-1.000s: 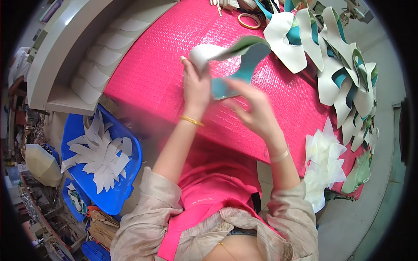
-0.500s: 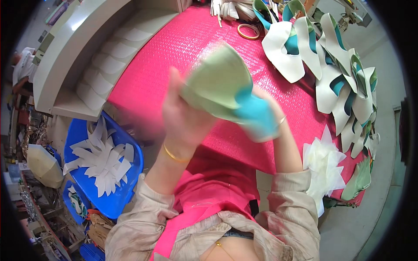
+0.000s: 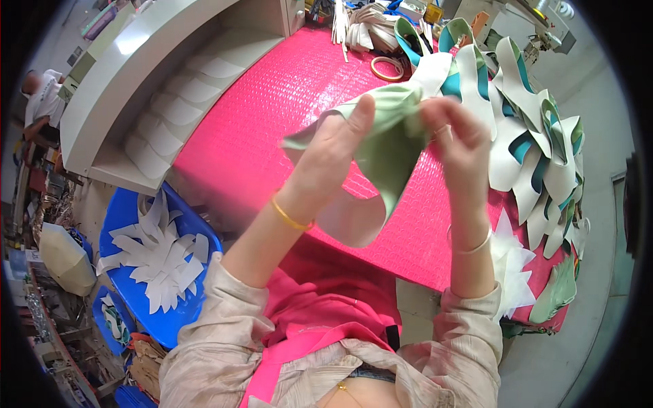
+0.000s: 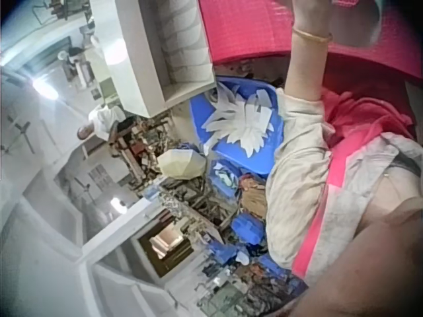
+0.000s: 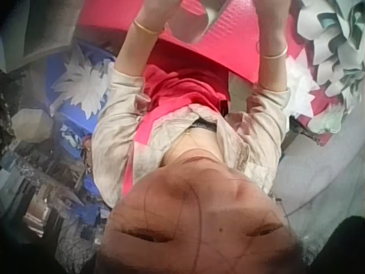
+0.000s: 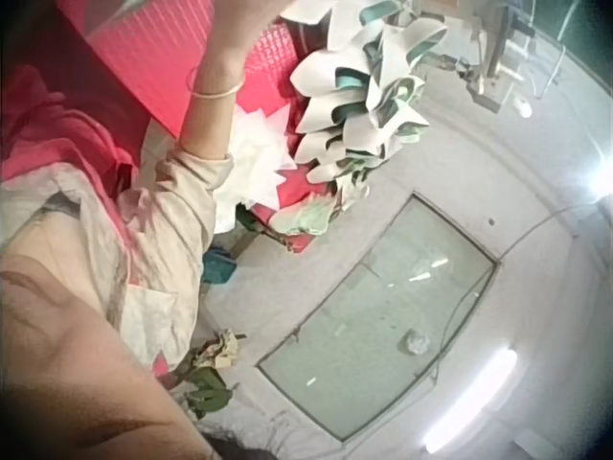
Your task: The person assembles shoe components by hand, fitting a white upper piece onto a green sole. They repeatedly adjust the fit, smooth the edges, and insert a white paper insert into the shoe. The process is repeated for multiple units on a pink work surface.
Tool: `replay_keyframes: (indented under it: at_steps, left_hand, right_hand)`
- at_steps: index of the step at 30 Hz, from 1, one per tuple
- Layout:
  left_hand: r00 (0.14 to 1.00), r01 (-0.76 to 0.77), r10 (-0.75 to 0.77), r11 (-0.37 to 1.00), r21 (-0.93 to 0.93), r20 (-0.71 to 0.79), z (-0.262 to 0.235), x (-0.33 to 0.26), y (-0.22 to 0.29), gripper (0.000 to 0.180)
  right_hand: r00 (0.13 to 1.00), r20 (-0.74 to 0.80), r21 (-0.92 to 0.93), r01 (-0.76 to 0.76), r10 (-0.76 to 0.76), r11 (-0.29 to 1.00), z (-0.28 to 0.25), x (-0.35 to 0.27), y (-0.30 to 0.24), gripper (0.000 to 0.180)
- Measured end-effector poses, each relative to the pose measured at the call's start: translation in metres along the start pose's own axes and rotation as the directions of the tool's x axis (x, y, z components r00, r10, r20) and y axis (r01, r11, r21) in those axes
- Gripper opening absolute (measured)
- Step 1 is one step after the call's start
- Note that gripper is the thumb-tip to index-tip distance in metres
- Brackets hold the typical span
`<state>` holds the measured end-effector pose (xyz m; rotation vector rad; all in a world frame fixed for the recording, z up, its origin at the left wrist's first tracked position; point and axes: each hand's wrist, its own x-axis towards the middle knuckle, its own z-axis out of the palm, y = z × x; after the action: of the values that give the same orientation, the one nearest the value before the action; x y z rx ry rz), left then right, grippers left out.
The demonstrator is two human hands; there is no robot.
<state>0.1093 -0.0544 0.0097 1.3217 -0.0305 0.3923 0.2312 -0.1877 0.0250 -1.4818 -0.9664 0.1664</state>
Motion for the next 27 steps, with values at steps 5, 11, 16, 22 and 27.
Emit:
replay_keyframes:
  at_steps: [5, 11, 16, 22, 27]
  left_hand:
    - [0.998, 0.050, -0.063, 0.779, -0.625, 0.001, -0.011, -0.014, -0.002, 0.034]
    - [0.933, -0.070, -0.016, 0.972, 0.224, 0.359, -0.025, -0.030, -0.020, 0.034]
    - [0.949, 0.275, -0.159, 0.841, -0.466, 0.272, -0.010, -0.069, -0.089, 0.044]
    - [0.989, 0.135, -0.127, 0.566, -0.814, 0.076, 0.023, -0.071, -0.085, 0.048]
    - [0.990, 0.054, -0.138, 0.507, -0.860, -0.020, 0.031, -0.073, -0.082, 0.042]
  right_hand:
    - [0.965, 0.026, 0.789, -0.180, 0.261, 0.587, -0.032, -0.017, 0.033, 0.030]
    - [0.862, 0.394, 0.384, -0.470, 0.320, 0.795, -0.032, 0.000, 0.018, 0.033]
    - [0.869, 0.229, 0.184, -0.480, 0.438, 0.858, -0.027, -0.008, 0.029, 0.025]
    - [0.902, 0.054, 0.153, -0.432, 0.429, 0.889, -0.002, -0.004, 0.020, 0.028]
    - [0.910, 0.105, 0.086, -0.411, 0.402, 0.907, 0.005, 0.007, 0.019, 0.027]
